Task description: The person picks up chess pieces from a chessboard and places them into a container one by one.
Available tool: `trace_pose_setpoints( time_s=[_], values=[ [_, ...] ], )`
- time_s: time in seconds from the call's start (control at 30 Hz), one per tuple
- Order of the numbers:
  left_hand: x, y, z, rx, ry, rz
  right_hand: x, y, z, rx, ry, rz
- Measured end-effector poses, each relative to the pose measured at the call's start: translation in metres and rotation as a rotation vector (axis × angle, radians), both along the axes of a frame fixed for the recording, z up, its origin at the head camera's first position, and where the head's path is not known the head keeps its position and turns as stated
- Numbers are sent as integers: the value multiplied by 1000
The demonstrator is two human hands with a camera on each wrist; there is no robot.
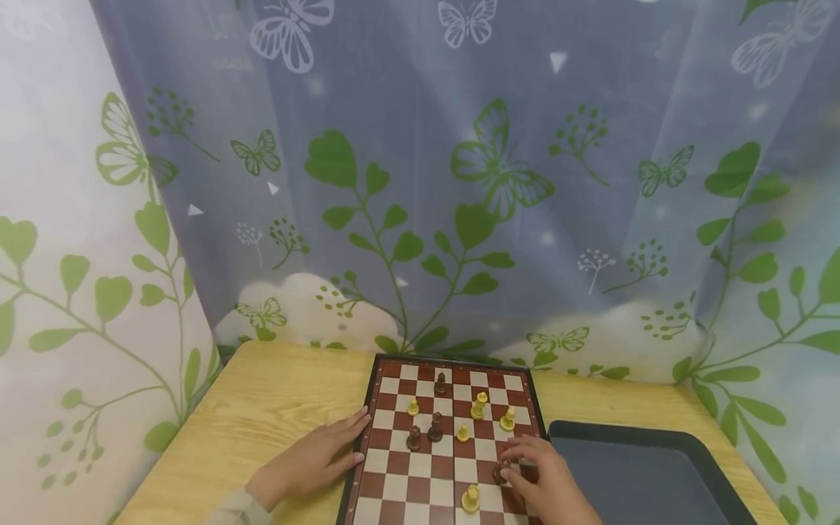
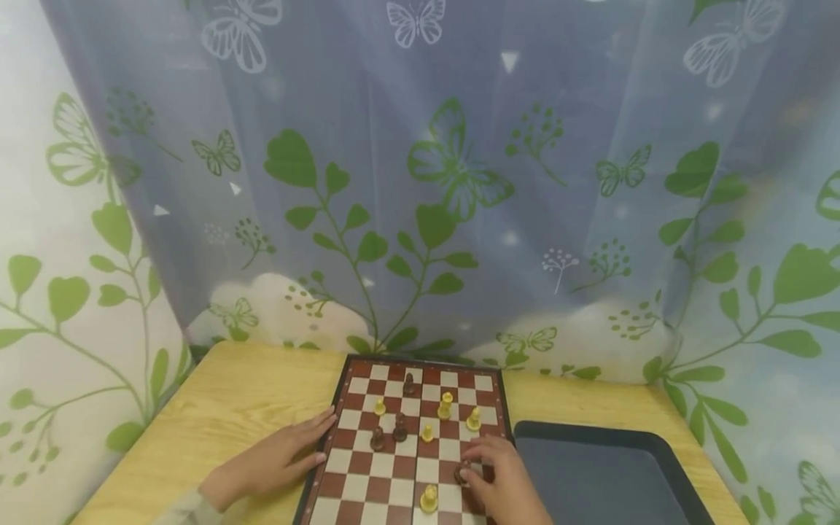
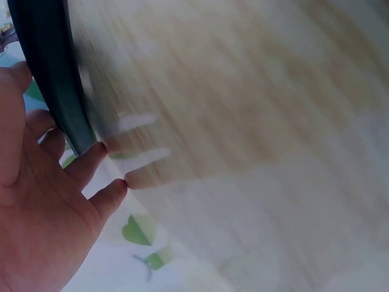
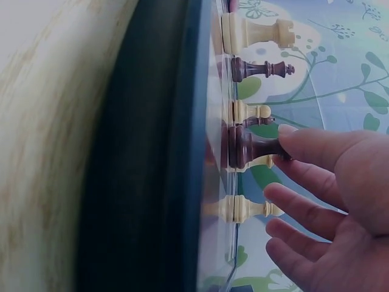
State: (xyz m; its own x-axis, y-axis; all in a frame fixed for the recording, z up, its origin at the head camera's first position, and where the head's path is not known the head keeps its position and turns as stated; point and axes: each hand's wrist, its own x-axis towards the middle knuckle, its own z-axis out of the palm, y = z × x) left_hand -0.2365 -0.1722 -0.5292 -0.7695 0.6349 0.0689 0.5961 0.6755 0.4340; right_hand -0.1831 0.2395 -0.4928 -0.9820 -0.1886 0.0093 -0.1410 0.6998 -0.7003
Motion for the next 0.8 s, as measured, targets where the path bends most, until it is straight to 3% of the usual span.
trace_pose_setpoints(
  time_s=[0.4, 0.63, 0.8],
  values=[
    [2, -3, 0, -8, 46, -28, 3, -2, 4, 27, 4, -18],
    [-2, -4, -2, -25, 73, -28, 7, -7, 13, 2, 101, -84],
    [1, -5, -3, -27, 60, -23, 9, -6, 12, 4, 72, -122]
  ],
)
